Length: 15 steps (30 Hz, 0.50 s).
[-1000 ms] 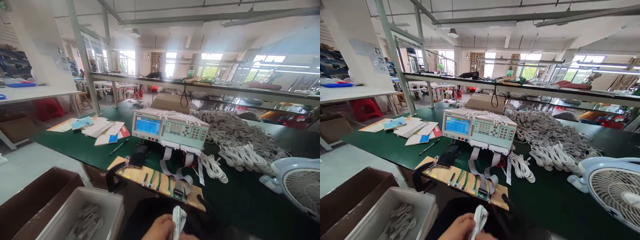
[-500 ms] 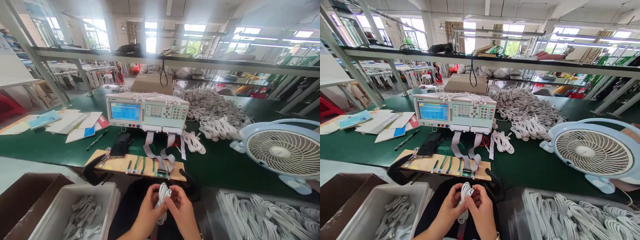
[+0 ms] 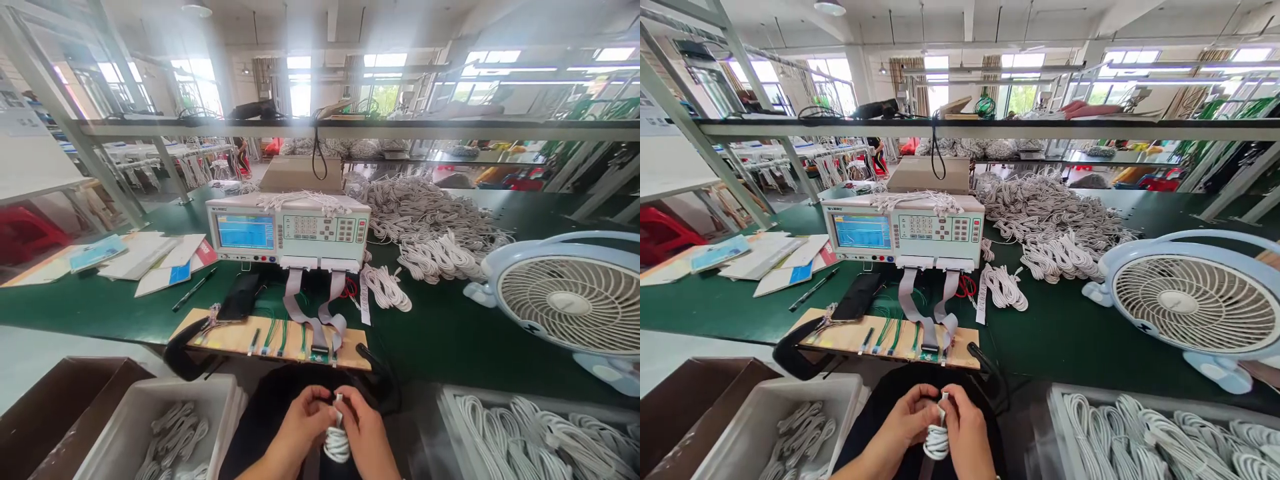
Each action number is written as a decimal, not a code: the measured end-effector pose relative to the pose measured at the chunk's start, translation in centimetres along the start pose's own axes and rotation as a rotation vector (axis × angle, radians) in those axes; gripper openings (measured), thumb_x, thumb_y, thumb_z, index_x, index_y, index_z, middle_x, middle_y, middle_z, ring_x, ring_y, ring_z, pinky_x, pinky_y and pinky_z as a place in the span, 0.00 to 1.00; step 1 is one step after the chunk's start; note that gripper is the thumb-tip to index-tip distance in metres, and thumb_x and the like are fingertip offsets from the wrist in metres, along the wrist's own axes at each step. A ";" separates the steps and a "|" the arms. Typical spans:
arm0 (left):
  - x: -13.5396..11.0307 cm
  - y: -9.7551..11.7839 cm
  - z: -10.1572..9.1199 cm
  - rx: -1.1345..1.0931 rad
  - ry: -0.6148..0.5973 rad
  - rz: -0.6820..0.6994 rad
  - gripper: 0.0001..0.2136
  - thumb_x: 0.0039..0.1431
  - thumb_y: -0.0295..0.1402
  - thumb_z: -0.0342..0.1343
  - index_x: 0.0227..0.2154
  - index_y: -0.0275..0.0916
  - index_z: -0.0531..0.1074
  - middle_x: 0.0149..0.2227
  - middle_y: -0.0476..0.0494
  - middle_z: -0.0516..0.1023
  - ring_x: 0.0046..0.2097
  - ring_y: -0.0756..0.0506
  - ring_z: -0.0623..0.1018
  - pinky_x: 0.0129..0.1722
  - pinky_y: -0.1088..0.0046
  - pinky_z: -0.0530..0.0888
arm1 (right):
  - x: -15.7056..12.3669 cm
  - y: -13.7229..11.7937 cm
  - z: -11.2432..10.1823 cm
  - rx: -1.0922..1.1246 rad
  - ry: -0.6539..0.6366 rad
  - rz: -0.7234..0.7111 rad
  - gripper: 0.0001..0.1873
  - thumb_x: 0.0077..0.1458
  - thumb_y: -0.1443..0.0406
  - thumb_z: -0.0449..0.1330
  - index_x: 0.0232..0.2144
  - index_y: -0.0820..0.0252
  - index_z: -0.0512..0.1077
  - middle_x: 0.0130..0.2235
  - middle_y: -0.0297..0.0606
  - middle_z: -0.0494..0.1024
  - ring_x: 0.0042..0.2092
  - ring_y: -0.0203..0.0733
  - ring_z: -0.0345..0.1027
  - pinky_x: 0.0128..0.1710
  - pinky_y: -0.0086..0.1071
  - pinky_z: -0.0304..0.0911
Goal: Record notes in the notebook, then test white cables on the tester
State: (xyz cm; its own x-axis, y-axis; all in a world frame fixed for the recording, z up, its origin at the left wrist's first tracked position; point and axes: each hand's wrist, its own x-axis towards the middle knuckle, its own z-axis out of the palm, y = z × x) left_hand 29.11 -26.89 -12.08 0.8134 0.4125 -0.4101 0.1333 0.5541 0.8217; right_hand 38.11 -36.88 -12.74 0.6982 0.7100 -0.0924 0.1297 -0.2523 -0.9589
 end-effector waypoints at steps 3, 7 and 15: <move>0.6 0.0 -0.2 0.130 0.047 0.120 0.18 0.41 0.43 0.61 0.27 0.33 0.66 0.21 0.52 0.66 0.22 0.56 0.63 0.24 0.79 0.58 | 0.2 0.2 0.3 -0.199 0.115 -0.026 0.17 0.53 0.55 0.49 0.37 0.59 0.69 0.31 0.41 0.75 0.33 0.44 0.68 0.33 0.32 0.60; 1.2 0.4 -0.5 0.013 0.190 0.045 0.18 0.43 0.46 0.57 0.23 0.36 0.60 0.21 0.54 0.64 0.23 0.55 0.64 0.24 0.79 0.62 | 1.4 -0.6 0.0 0.062 0.021 0.078 0.23 0.51 0.53 0.51 0.41 0.65 0.68 0.32 0.42 0.76 0.33 0.43 0.69 0.33 0.30 0.62; 1.7 1.6 -2.0 0.094 0.011 0.201 0.14 0.47 0.41 0.57 0.30 0.34 0.68 0.23 0.52 0.67 0.24 0.56 0.63 0.25 0.80 0.60 | 3.2 -2.5 0.0 0.151 -0.076 0.126 0.24 0.48 0.52 0.55 0.37 0.67 0.73 0.32 0.40 0.77 0.37 0.43 0.68 0.36 0.29 0.61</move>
State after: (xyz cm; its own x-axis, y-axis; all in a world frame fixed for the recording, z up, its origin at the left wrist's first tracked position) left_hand 29.61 -23.86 -12.20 0.8228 0.5159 -0.2385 0.0219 0.3906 0.9203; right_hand 40.01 -34.01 -10.65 0.6462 0.7280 -0.2290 -0.0663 -0.2454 -0.9671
